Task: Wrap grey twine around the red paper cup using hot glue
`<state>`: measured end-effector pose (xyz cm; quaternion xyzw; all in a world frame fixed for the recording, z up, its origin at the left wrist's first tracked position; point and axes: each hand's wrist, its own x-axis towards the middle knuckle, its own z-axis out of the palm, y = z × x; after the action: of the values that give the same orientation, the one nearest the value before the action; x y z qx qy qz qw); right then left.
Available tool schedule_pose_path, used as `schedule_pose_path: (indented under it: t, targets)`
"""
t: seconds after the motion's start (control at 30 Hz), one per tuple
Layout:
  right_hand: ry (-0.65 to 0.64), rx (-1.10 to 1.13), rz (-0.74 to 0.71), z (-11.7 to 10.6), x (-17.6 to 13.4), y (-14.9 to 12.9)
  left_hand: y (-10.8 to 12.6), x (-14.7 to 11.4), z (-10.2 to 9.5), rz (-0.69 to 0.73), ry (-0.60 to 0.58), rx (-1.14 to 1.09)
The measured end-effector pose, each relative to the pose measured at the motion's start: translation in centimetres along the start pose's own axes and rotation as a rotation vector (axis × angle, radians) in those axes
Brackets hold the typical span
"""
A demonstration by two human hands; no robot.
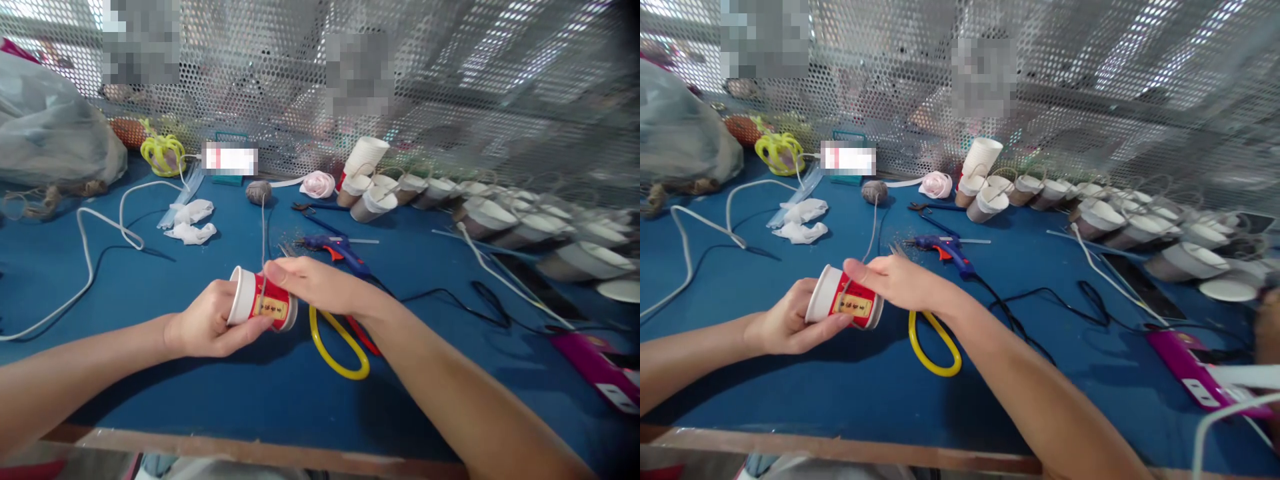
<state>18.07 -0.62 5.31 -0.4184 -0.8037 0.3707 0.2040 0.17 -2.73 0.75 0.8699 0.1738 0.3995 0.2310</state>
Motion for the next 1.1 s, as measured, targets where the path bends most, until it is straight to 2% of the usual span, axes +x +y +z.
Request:
schedule_pose_path:
  t: [0.03, 0.1, 0.2, 0.33, 0.43, 0.57, 0.77, 1.1]
  targets:
    - [-0.043, 0.051, -0.013, 0.4, 0.2, -0.5, 0.0, 0.0, 0.0, 0.018, -0.008, -0.003]
    - [-0.027, 0.128, 0.001, 1.0, 0.4, -1.1, -0.1, -0.1, 0.1, 0.040, -0.025, -0.021]
    - [0.189, 0.219, -0.005, 1.1, 0.3, -1.3, -0.2, -0.1, 0.0, -0.030, -0.043, -0.056]
    - [0.307, 0.277, 0.036, 0.5, -0.3, -1.3, 0.0, -0.1, -0.1, -0.375, -0.090, -0.249]
    - [0.399, 0.281, 0.045, -0.4, -0.7, -1.4, 0.0, -0.1, 0.1, -0.648, -0.064, -0.484]
    - [0.514, 0.266, 0.035, -1.4, -0.9, -1.2, 0.0, 0.1, 0.3, -0.821, 0.024, -0.660]
    - [0.596, 0.172, 0.031, -1.7, -0.7, -0.5, 0.2, 0.2, 0.2, -0.872, 0.058, -0.736]
    - [0.568, 0.052, 0.065, -1.6, -0.2, 0.1, 0.6, -0.1, 0.0, -0.735, -0.008, -0.608]
